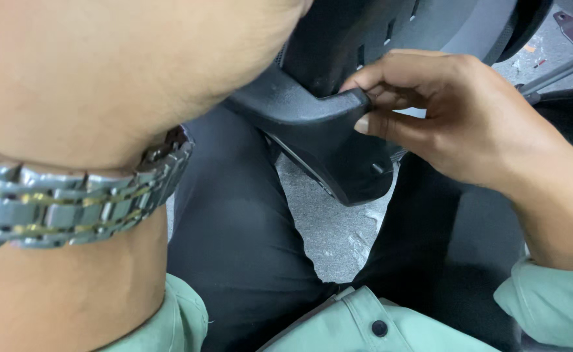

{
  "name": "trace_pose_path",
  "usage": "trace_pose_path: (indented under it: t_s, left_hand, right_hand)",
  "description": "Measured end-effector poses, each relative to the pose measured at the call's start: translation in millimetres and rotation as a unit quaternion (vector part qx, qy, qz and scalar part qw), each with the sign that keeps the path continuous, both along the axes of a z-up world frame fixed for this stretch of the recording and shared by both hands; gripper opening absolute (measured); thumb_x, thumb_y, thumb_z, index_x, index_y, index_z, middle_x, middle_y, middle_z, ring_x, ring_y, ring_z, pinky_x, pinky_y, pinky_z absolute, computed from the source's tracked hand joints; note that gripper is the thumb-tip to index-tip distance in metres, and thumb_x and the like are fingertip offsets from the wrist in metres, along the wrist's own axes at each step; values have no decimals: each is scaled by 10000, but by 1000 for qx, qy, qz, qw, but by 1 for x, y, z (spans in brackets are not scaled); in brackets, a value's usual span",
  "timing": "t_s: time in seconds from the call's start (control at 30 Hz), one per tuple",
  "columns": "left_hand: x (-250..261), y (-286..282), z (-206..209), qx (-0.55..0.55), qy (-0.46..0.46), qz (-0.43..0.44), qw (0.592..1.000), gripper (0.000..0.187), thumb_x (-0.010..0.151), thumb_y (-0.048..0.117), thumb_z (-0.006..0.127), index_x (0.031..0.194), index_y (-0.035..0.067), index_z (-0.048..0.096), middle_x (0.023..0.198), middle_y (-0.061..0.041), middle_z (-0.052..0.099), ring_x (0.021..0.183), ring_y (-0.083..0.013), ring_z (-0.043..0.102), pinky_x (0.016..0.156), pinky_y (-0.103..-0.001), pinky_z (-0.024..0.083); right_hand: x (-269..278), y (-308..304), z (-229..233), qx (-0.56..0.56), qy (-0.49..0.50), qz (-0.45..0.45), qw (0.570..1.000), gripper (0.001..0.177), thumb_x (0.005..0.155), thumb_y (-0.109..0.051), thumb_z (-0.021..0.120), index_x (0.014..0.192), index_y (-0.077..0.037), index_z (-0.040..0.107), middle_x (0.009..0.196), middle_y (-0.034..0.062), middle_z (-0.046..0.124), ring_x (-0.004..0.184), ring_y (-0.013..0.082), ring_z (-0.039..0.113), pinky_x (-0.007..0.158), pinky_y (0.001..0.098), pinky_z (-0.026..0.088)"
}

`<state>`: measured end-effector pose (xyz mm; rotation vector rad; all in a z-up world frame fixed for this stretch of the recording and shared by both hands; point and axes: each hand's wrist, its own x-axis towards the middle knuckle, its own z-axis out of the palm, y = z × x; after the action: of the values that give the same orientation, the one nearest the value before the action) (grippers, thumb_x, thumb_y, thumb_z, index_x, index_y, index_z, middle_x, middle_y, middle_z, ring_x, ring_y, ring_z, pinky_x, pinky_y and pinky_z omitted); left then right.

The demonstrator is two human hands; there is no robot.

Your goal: The person assembles an office chair by attaching the seat to the base using a screwdriver. They insert screws into the underside of the seat and tighten them to secure the connection, then place the assembled chair upright.

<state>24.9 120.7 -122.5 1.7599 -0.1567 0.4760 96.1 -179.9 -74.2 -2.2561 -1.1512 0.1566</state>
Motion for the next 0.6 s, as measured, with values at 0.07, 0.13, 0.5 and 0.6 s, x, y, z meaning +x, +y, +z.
trace_pose_path:
  t_s: [0.07, 0.13, 0.5, 0.6]
  left_hand:
    - [-1, -3, -3, 5, 6, -4, 1000, 337, 910, 42, 649, 1214, 157, 737, 846, -3, 686, 725, -128, 670, 673, -284, 517]
    - [-5, -9, -4, 13, 3, -6, 1000, 342, 907, 39, 649, 1215, 158, 737, 844, -3, 684, 724, -130, 669, 673, -286, 517]
    - [-20, -32, 28, 224, -163, 73, 958, 372, 890, 24, 645, 1220, 169, 737, 834, -3, 677, 718, -137, 663, 671, -293, 514]
    - [-19, -40, 44, 434, -328, 152, 825, 380, 885, 21, 644, 1221, 172, 737, 831, -3, 675, 717, -139, 662, 671, -295, 513]
  right_hand:
    - [-4, 0, 2, -4, -8, -13, 1000, 335, 869, -52, 776, 1193, -38, 693, 958, 31, 692, 937, 126, 717, 815, 284, 598]
    - [-8, 0, 5, -10, 8, -29, 1000, 345, 867, -11, 757, 1205, -45, 699, 1002, 39, 711, 976, 134, 743, 832, 281, 611]
    - [-15, -6, -35, 146, 24, -26, 989, 319, 985, 11, 756, 1039, -68, 451, 870, -22, 433, 778, 57, 439, 677, 225, 424]
    - [-5, -6, -50, 205, 173, 7, 963, 247, 1029, -21, 706, 1017, -94, 470, 851, -50, 413, 733, 33, 389, 640, 200, 351]
